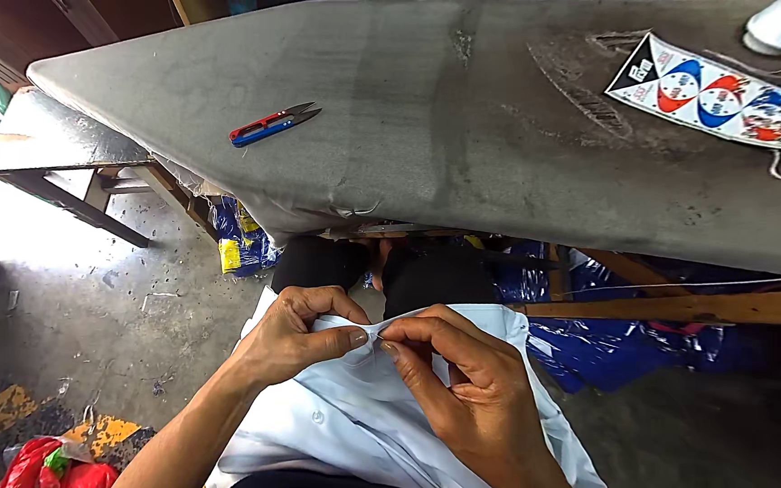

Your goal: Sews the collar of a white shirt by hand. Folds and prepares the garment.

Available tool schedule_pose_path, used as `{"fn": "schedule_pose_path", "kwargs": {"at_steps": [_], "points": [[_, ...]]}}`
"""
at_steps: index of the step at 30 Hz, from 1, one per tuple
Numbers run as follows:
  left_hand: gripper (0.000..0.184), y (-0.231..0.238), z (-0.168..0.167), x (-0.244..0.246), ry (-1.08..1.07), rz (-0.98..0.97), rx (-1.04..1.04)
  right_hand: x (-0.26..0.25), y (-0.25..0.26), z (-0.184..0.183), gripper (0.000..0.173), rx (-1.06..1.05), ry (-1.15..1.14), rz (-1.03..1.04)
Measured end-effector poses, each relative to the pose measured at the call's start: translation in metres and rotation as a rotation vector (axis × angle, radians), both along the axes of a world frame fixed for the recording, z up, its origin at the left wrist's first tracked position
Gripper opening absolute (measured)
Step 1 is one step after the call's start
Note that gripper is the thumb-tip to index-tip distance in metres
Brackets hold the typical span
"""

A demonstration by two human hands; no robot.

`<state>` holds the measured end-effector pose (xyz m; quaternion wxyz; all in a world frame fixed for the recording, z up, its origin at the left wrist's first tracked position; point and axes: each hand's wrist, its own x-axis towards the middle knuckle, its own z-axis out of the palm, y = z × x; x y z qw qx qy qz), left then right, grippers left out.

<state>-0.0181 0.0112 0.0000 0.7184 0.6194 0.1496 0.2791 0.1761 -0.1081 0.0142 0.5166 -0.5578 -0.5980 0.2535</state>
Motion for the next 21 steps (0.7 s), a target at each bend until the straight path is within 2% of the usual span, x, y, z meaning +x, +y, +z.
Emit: {"fn": "schedule_pose_path", "kwargs": {"at_steps": [15,21], "points": [[0.008,-0.002,0.003,0.001,-0.021,-0.013,-0.008,-0.002,0.004,0.003,0.011,0.010,0.056,0.002],[0.009,-0.006,0.003,0.006,-0.007,-0.042,-0.024,0.005,0.010,0.003,0.014,-0.024,0.270,0.133]]}}
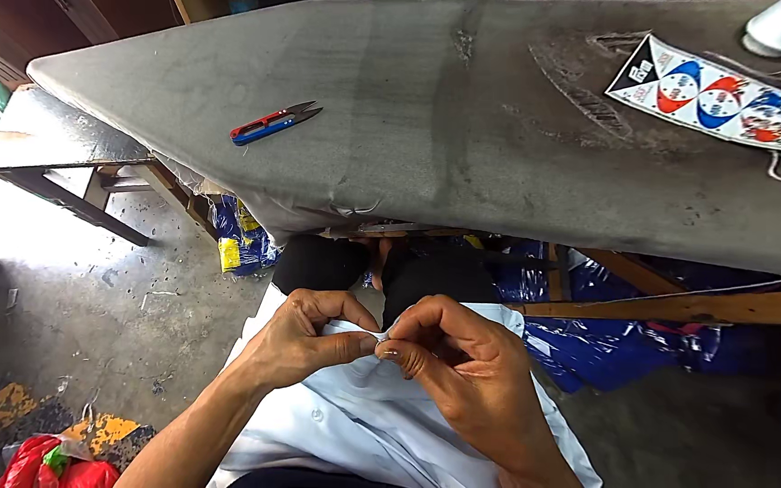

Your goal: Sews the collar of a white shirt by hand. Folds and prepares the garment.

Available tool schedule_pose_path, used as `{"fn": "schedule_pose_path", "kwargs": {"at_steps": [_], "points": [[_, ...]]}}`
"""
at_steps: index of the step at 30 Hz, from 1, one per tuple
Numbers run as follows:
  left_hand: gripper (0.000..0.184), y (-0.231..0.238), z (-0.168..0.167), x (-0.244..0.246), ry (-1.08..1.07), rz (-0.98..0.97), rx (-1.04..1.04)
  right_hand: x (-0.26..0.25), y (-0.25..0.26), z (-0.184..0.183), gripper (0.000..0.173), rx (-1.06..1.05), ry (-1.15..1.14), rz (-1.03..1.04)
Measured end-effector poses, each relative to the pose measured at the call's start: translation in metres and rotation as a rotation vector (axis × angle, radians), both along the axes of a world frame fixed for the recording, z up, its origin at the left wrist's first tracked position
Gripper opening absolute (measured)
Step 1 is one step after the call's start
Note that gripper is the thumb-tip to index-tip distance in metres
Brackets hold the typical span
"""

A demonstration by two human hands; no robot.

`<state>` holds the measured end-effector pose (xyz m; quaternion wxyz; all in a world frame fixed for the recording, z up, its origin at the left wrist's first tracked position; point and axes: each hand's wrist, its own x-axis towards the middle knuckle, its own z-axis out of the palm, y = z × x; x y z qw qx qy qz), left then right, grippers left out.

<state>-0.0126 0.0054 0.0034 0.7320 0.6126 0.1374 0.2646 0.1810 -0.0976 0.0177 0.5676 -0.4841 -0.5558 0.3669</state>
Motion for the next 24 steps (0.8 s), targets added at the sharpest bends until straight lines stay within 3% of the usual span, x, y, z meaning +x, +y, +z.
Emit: {"fn": "schedule_pose_path", "kwargs": {"at_steps": [2,6,15,19,24], "points": [[0.009,-0.001,0.001,0.001,0.023,0.031,0.009,0.004,0.000,0.001,0.019,-0.007,-0.053,0.002],[0.008,-0.002,0.004,0.003,0.104,0.115,0.045,0.010,-0.005,0.014,0.021,0.069,-0.430,-0.171],[0.007,-0.008,0.006,0.007,0.144,0.155,0.129,-0.011,0.002,0.010,0.020,0.130,-0.627,-0.169],[0.004,-0.022,0.009,0.015,0.237,0.190,0.210,-0.016,0.006,0.017,0.020,0.221,-0.464,-0.143],[0.010,-0.004,0.000,0.007,0.145,0.027,0.020,0.015,0.004,0.032,0.012,0.113,0.007,-0.001]]}}
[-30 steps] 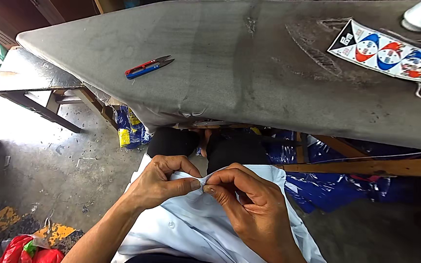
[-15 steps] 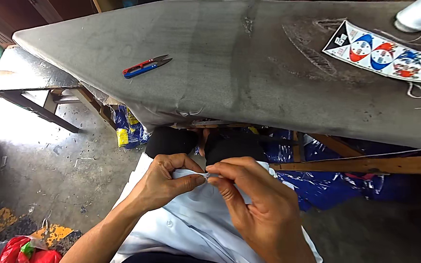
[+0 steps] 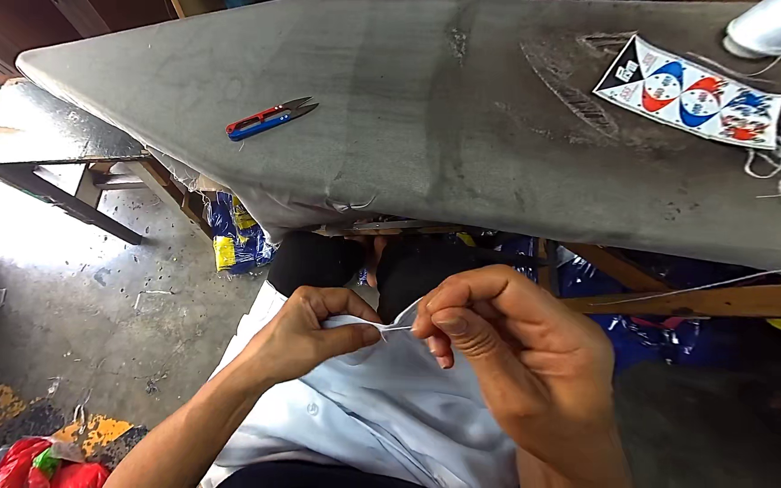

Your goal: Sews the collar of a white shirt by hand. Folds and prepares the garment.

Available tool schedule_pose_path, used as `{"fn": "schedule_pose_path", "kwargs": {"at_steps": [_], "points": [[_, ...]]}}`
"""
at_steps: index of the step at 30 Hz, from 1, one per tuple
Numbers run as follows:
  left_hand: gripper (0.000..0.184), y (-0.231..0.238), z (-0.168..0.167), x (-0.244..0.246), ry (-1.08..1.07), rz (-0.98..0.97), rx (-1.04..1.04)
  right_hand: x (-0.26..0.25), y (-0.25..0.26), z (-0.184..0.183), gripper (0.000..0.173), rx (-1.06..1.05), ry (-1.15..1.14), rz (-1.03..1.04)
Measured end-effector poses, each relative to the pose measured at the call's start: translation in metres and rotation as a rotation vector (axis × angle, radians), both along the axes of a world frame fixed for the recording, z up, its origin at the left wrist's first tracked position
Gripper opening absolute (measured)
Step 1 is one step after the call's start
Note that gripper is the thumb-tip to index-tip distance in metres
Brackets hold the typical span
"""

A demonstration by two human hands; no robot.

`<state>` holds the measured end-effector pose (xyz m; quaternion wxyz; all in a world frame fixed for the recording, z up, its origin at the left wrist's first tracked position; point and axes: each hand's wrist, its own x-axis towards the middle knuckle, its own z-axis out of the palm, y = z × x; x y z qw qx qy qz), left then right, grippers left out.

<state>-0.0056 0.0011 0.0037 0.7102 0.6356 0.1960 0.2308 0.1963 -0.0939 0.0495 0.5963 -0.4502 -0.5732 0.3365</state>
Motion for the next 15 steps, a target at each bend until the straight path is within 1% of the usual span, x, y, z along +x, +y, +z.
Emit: {"fn": "schedule_pose_path", "kwargs": {"at_steps": [2,4,8,15], "points": [[0.010,0.006,-0.002,-0.003,-0.037,-0.035,-0.084,0.009,-0.002,-0.005,0.012,-0.033,0.020,0.020],[0.010,0.009,-0.004,-0.004,-0.059,-0.057,-0.125,0.009,-0.006,-0.013,0.015,-0.049,-0.113,0.006],[0.010,0.008,-0.007,-0.004,-0.078,-0.076,-0.159,-0.001,-0.015,-0.023,0.017,-0.048,-0.406,-0.126],[0.010,0.006,-0.006,-0.004,-0.090,-0.061,-0.163,-0.006,-0.018,-0.019,0.018,-0.037,-0.595,-0.133]]}}
